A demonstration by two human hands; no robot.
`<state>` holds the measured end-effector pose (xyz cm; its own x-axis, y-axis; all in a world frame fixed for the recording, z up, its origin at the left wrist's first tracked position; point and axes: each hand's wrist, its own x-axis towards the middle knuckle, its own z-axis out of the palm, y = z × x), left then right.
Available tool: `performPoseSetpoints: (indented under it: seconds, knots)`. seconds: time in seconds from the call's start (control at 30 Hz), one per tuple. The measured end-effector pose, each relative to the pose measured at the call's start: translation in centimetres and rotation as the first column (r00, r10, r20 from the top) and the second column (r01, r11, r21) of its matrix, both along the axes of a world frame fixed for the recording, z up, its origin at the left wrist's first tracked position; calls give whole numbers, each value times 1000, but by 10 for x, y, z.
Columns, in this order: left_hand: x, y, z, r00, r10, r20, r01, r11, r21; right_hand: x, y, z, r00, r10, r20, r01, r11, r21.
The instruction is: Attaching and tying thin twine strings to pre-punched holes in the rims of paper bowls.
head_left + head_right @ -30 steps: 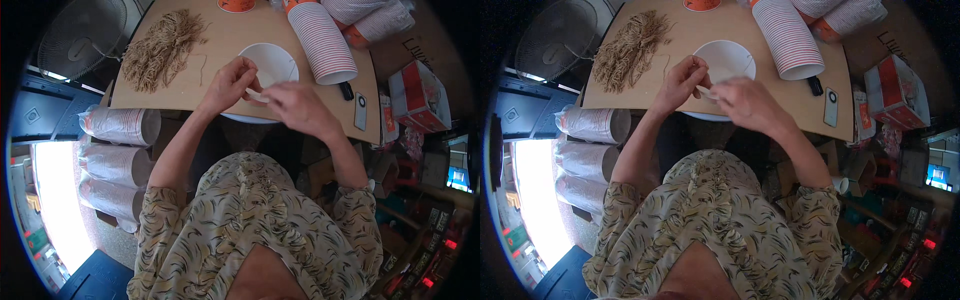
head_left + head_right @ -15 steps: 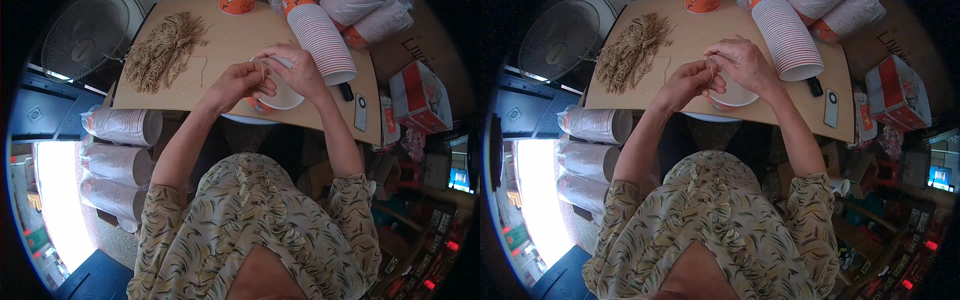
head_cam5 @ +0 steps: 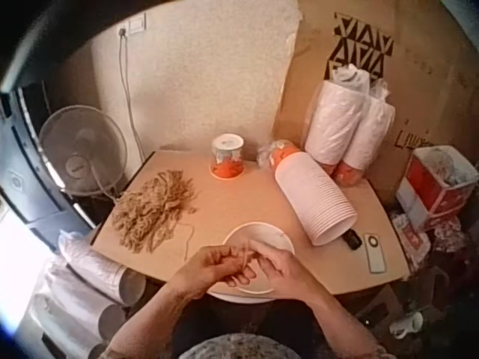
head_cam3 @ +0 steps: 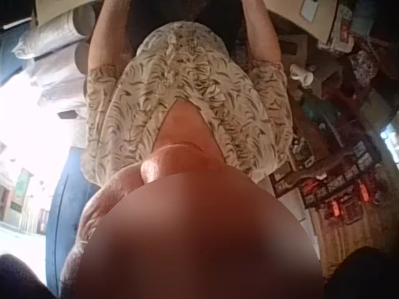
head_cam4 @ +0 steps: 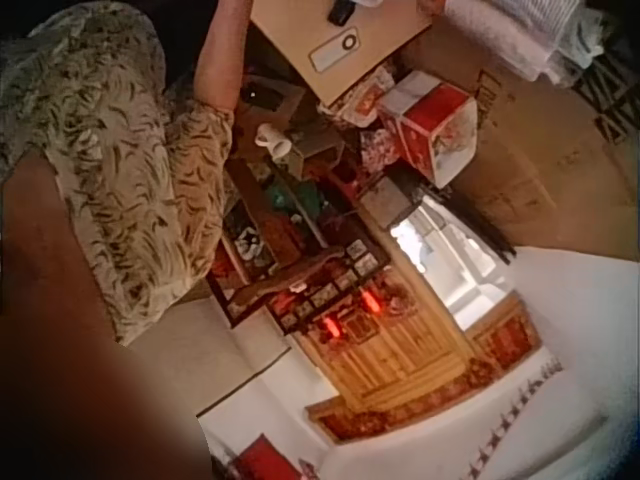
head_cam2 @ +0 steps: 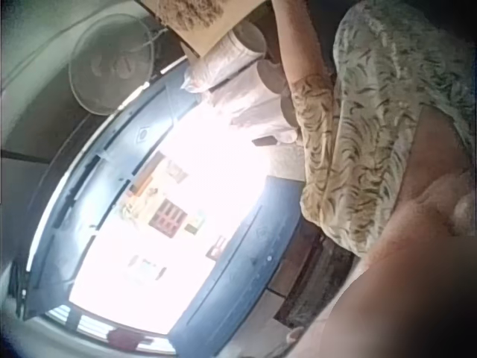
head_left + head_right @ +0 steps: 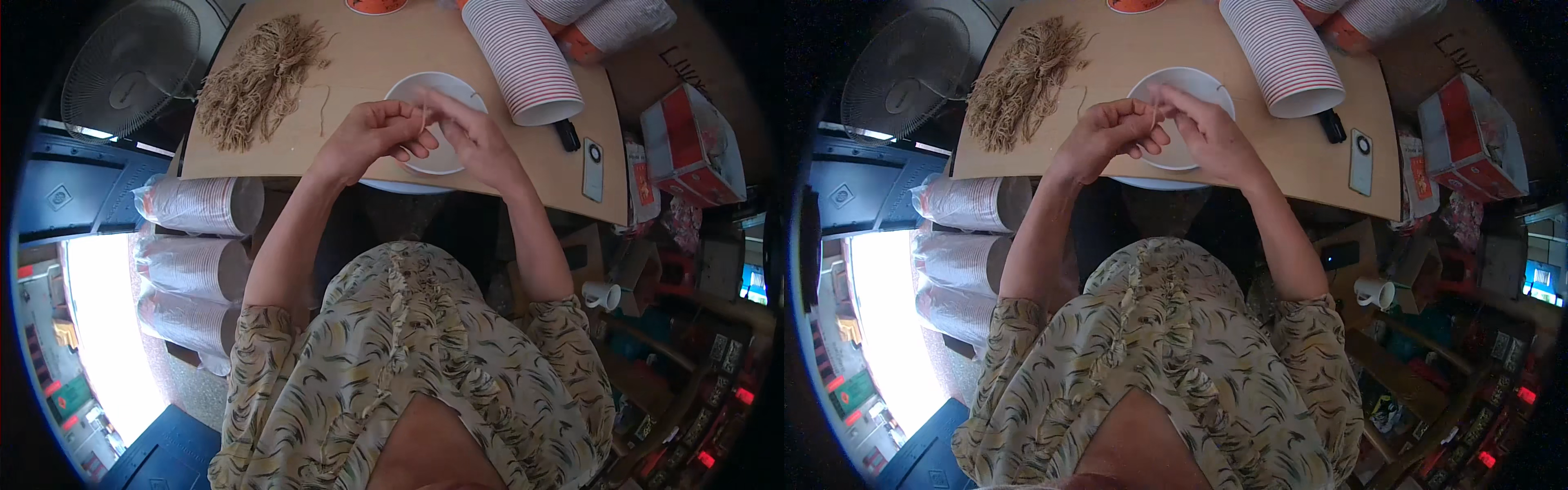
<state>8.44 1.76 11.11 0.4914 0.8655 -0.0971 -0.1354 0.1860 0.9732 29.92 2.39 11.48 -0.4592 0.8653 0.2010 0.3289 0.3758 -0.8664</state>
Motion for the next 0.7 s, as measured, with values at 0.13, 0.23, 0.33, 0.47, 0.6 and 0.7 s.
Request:
performPoseSetpoints:
  seconds: [0.13, 0.23, 0.33, 0.47, 0.6, 0.7]
  knots:
    - [1, -1, -1, 999, 38, 4, -38, 999, -38, 0, 6, 5, 978, 27, -207, -25, 1000, 11]
    - [1, 0, -4, 999, 53, 7, -53, 997, -60, 11, 7, 9, 985, 132, -113, -130, 991, 24]
    - [1, 0, -5, 998, 61, 13, -60, 997, -58, 11, 2, 19, 997, 82, 1, -82, 996, 25]
    - [4, -1, -6, 996, 82, 32, -82, 997, -8, 12, 0, 15, 1000, 14, 21, -15, 999, 37]
    - [7, -4, -2, 993, 104, -48, -102, 994, 46, 9, -1, 16, 999, -1, 45, 7, 991, -135]
    - [8, -8, 0, 988, 114, -107, -100, 987, 128, 8, -1, 12, 997, -49, 61, 56, 991, -118]
